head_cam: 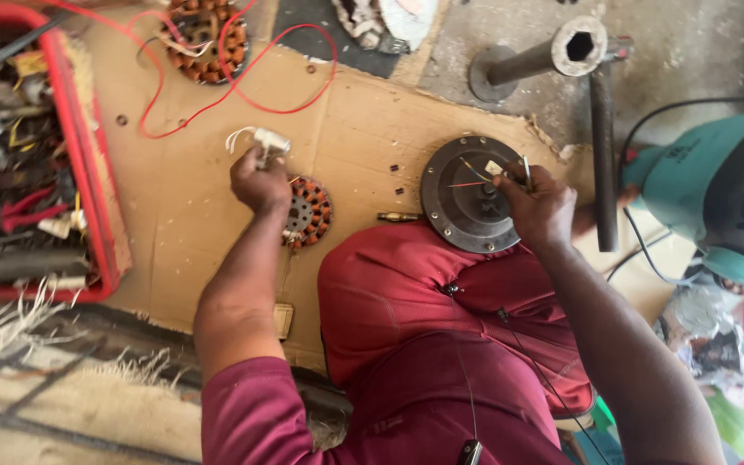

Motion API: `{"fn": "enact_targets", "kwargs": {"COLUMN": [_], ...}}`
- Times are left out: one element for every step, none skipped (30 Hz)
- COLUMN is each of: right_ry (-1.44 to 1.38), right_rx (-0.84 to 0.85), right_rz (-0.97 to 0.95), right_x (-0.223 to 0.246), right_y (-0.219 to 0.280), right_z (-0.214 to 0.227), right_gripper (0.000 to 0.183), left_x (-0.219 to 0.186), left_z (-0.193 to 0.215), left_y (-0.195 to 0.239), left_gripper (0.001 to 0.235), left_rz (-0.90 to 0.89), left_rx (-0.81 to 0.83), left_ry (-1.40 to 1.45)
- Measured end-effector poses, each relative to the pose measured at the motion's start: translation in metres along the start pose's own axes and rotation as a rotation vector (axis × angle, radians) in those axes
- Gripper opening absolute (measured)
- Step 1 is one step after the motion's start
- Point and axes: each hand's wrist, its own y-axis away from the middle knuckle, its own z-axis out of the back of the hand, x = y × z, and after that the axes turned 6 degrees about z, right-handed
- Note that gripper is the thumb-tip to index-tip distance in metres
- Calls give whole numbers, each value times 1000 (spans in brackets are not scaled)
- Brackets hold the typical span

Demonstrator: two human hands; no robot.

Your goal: The person sits cross-legged on the floor and uses a screwdriver to work on the wiring of a circular motor component. They tighten screws on the component and handle a small cylindrical capacitor, connecting wires to it.

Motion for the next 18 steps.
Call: {"fn": "enact_targets", "kwargs": {"right_ry": [4,9,11,12,8,4,8,12,17,36,53,70,59,48,38,4,-29,-62], "right_rx": [-8,-15,-20,-22,-25,-29,-37,-44,-49,-52,-51,-51,-74,-97,-125,-143,-160,-176], "right_rz": [-2,-4,-6,1,14,27,30,32,27,10,-3,-15,25,64,109,133,160,186], "right_x": [1,3,4,6,8,10,12,12,12,10,9,7,6,6,6,8,9,10], "right_y": [0,0,1,2,0,-1,-2,-2,1,4,3,3,2,2,1,2,2,1], "right_z": [-2,-2,-4,-4,-5,-6,-5,-3,-2,-1,-4,-6,-8,-11,-11,-12,-11,-9], "right_gripper": [28,28,27,28,28,28,28,28,28,30,31,32,32,31,31,31,31,30], "left_x": [3,6,9,11,10,7,3,-2,-6,-13,-21,-31,-42,-54,-68,-82,-95,-108], "left_z": [0,0,1,3,6,9,12,15,18,19,24,28,30,33,34,36,36,33], "left_y": [-3,-5,-6,-5,-7,-8,-8,-8,-5,-2,-2,1,6,14,24,36,52,71], "left_gripper": [25,22,20,19,19,19,17,16,14,15,16,17,16,15,14,17,20,23], "left_rz": [12,24,37,1,-40,-80,-143,-206,-266,-288,-308,-327,-343,-359,-378,-361,-341,-319], "left_rx": [9,19,25,30,30,30,27,23,25,56,81,106,163,220,276,401,525,650], "left_ry": [7,14,20,23,29,35,20,4,-17,2,21,41,86,130,180,289,396,503]}}
